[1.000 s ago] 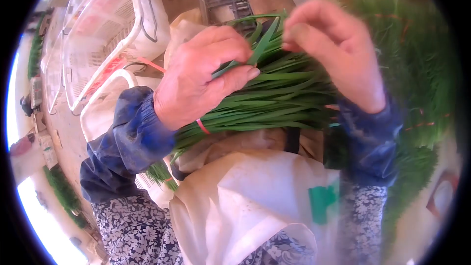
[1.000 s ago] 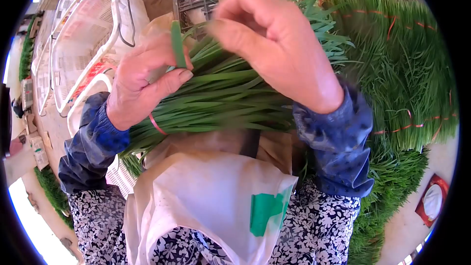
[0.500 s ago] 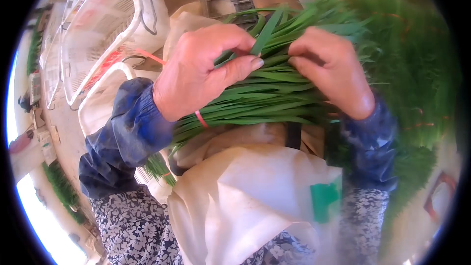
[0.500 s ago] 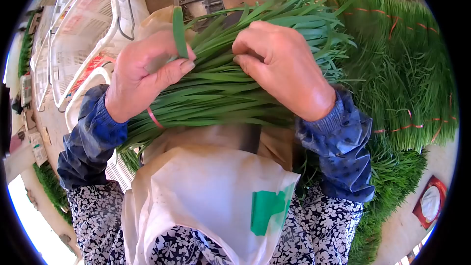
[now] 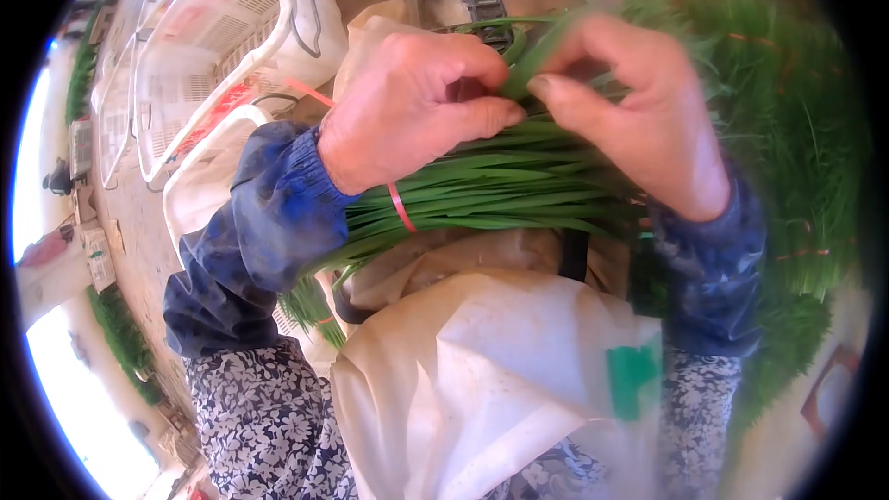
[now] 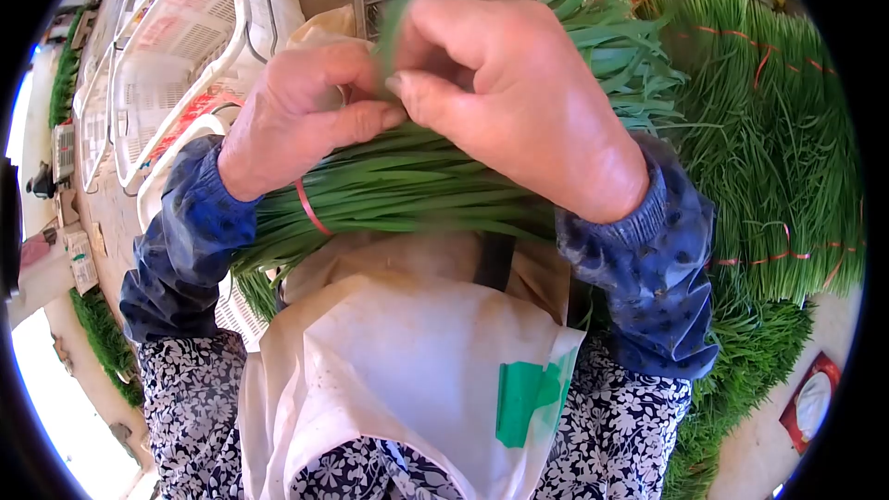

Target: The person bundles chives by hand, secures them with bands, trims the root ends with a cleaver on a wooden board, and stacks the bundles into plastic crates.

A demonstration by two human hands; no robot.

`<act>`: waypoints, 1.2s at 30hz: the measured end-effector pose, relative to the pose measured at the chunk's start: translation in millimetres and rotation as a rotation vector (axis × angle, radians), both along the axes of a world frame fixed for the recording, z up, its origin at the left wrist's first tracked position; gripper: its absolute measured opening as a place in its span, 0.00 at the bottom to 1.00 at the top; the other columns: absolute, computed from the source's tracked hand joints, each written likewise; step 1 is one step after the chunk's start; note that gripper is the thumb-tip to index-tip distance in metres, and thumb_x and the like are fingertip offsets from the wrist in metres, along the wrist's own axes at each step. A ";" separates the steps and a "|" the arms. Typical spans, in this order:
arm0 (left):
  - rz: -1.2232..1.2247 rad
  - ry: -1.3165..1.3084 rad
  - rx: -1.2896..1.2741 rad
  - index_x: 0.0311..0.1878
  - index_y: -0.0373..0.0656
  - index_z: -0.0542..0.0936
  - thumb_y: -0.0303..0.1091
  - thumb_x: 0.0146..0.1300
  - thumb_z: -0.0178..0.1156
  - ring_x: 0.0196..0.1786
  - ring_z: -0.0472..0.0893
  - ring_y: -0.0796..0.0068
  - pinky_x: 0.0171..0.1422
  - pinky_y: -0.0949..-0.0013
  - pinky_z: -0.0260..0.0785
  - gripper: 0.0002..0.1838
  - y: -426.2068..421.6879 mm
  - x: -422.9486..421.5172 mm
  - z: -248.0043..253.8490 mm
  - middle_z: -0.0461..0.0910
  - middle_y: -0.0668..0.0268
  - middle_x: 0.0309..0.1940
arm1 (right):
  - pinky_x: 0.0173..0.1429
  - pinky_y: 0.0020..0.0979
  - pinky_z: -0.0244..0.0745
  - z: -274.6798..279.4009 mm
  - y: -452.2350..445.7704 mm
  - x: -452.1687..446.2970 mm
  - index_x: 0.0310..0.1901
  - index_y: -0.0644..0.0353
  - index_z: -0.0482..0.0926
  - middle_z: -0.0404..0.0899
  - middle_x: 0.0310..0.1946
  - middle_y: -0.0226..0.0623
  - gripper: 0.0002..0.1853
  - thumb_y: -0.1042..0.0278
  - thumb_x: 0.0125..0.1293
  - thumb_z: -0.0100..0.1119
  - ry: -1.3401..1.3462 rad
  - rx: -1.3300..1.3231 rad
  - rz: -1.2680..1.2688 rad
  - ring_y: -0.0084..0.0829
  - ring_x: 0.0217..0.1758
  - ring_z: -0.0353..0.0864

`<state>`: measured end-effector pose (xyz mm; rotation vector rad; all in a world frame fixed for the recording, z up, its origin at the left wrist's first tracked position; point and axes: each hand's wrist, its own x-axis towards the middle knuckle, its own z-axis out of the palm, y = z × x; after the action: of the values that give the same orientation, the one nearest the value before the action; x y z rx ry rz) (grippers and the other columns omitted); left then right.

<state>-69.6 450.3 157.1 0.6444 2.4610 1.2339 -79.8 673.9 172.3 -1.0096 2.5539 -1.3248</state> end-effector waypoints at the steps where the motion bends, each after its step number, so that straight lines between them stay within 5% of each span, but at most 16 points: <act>1: 0.000 0.001 0.001 0.43 0.36 0.83 0.29 0.63 0.67 0.41 0.79 0.79 0.47 0.73 0.71 0.08 0.6 1.0 -4.6 0.81 0.67 0.34 | 0.47 0.23 0.71 -4.0 -2.3 1.9 0.37 0.65 0.77 0.78 0.33 0.30 0.04 0.79 0.61 0.62 -0.208 -0.218 -0.001 0.20 0.39 0.76; 3: 0.159 0.075 0.238 0.30 0.35 0.82 0.31 0.58 0.71 0.23 0.74 0.77 0.29 0.69 0.67 0.10 2.2 3.1 -12.6 0.77 0.63 0.20 | 0.46 0.23 0.71 -12.3 -2.1 1.9 0.37 0.65 0.78 0.78 0.33 0.28 0.03 0.79 0.63 0.61 -0.413 -0.434 0.001 0.18 0.39 0.75; 6: 0.144 0.155 0.269 0.31 0.35 0.81 0.31 0.59 0.70 0.24 0.73 0.77 0.31 0.69 0.66 0.10 -3.9 5.5 -2.4 0.75 0.64 0.20 | 0.43 0.22 0.71 -22.8 3.5 -1.3 0.38 0.65 0.78 0.78 0.32 0.26 0.02 0.79 0.64 0.60 -0.360 -0.167 0.004 0.16 0.38 0.75; 8: 0.179 0.153 0.255 0.31 0.35 0.81 0.31 0.59 0.70 0.25 0.73 0.77 0.32 0.69 0.66 0.10 -7.1 10.6 4.4 0.75 0.64 0.20 | 0.35 0.33 0.74 -23.2 -2.3 3.0 0.33 0.69 0.78 0.78 0.23 0.45 0.06 0.75 0.56 0.62 -0.362 -0.165 0.052 0.31 0.26 0.79; 13: 0.298 0.089 0.262 0.32 0.35 0.80 0.31 0.60 0.70 0.29 0.73 0.79 0.34 0.70 0.66 0.10 -15.2 25.6 17.5 0.75 0.64 0.22 | 0.37 0.38 0.75 -18.0 -17.5 6.0 0.37 0.67 0.82 0.80 0.26 0.52 0.09 0.73 0.56 0.63 -0.364 -0.078 0.088 0.45 0.28 0.82; 15: 0.287 0.131 0.331 0.31 0.35 0.80 0.31 0.59 0.70 0.28 0.73 0.76 0.34 0.70 0.66 0.10 -15.1 29.8 19.9 0.75 0.63 0.23 | 0.38 0.42 0.76 -22.2 -24.5 3.2 0.37 0.65 0.84 0.81 0.29 0.54 0.09 0.72 0.55 0.65 -0.130 -0.073 0.144 0.52 0.33 0.82; 16: 0.294 0.132 0.331 0.31 0.35 0.80 0.31 0.59 0.70 0.28 0.73 0.76 0.34 0.70 0.66 0.10 -16.6 29.9 20.1 0.75 0.63 0.23 | 0.38 0.42 0.76 -24.2 -29.0 2.5 0.37 0.65 0.84 0.81 0.29 0.54 0.09 0.72 0.55 0.65 -0.131 -0.072 0.151 0.52 0.33 0.82; 18: 0.269 0.200 0.193 0.32 0.35 0.80 0.31 0.58 0.71 0.29 0.75 0.72 0.34 0.70 0.67 0.10 -19.7 26.6 19.2 0.76 0.62 0.24 | 0.36 0.29 0.73 -26.1 -39.1 1.7 0.40 0.68 0.82 0.80 0.26 0.42 0.07 0.76 0.61 0.65 -0.045 -0.018 0.220 0.20 0.29 0.76; 21: 0.244 0.309 0.281 0.31 0.34 0.79 0.30 0.56 0.71 0.29 0.76 0.69 0.34 0.68 0.68 0.11 -17.2 23.4 12.5 0.76 0.61 0.24 | 0.35 0.31 0.72 -23.7 -50.5 2.7 0.38 0.68 0.82 0.79 0.23 0.42 0.07 0.74 0.61 0.67 -0.270 -0.058 0.167 0.21 0.27 0.72; 28: 0.228 0.247 0.301 0.30 0.33 0.79 0.30 0.55 0.72 0.31 0.81 0.67 0.37 0.66 0.73 0.12 -12.2 21.0 14.2 0.77 0.59 0.22 | 0.33 0.31 0.71 -32.7 -58.9 10.0 0.36 0.70 0.81 0.77 0.21 0.42 0.10 0.73 0.58 0.71 -0.276 -0.056 0.062 0.20 0.26 0.68; 31: 0.229 0.189 0.197 0.38 0.35 0.82 0.31 0.53 0.74 0.39 0.83 0.65 0.44 0.66 0.76 0.13 -22.5 24.4 13.3 0.81 0.58 0.30 | 0.34 0.29 0.71 -31.7 -58.8 12.2 0.37 0.69 0.81 0.78 0.23 0.41 0.10 0.74 0.57 0.71 -0.310 -0.061 0.127 0.19 0.28 0.70; 33: 0.172 0.321 0.046 0.61 0.38 0.77 0.39 0.51 0.76 0.55 0.81 0.66 0.62 0.65 0.71 0.34 -31.4 33.1 17.5 0.82 0.57 0.52 | 0.38 0.31 0.73 -40.4 -57.5 14.1 0.38 0.67 0.82 0.80 0.28 0.41 0.09 0.75 0.57 0.70 -0.383 -0.076 0.110 0.22 0.31 0.76; 34: 0.164 0.322 0.045 0.61 0.38 0.77 0.39 0.51 0.76 0.55 0.81 0.66 0.62 0.65 0.71 0.34 -39.9 40.6 17.3 0.82 0.57 0.52 | 0.38 0.31 0.73 -41.9 -55.4 13.8 0.38 0.67 0.82 0.80 0.28 0.41 0.09 0.75 0.57 0.70 -0.381 -0.080 0.103 0.22 0.31 0.76; 36: 0.010 0.367 -0.432 0.67 0.32 0.67 0.51 0.47 0.76 0.60 0.78 0.56 0.63 0.59 0.69 0.48 -57.7 60.9 10.7 0.77 0.51 0.56 | 0.40 0.32 0.75 -43.9 -54.6 14.5 0.39 0.66 0.83 0.81 0.32 0.40 0.09 0.77 0.57 0.69 -0.197 -0.067 0.167 0.30 0.35 0.80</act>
<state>-8.7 392.6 167.7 0.7858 2.8997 0.5841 -65.2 619.3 128.4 -1.0225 2.2448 -1.3963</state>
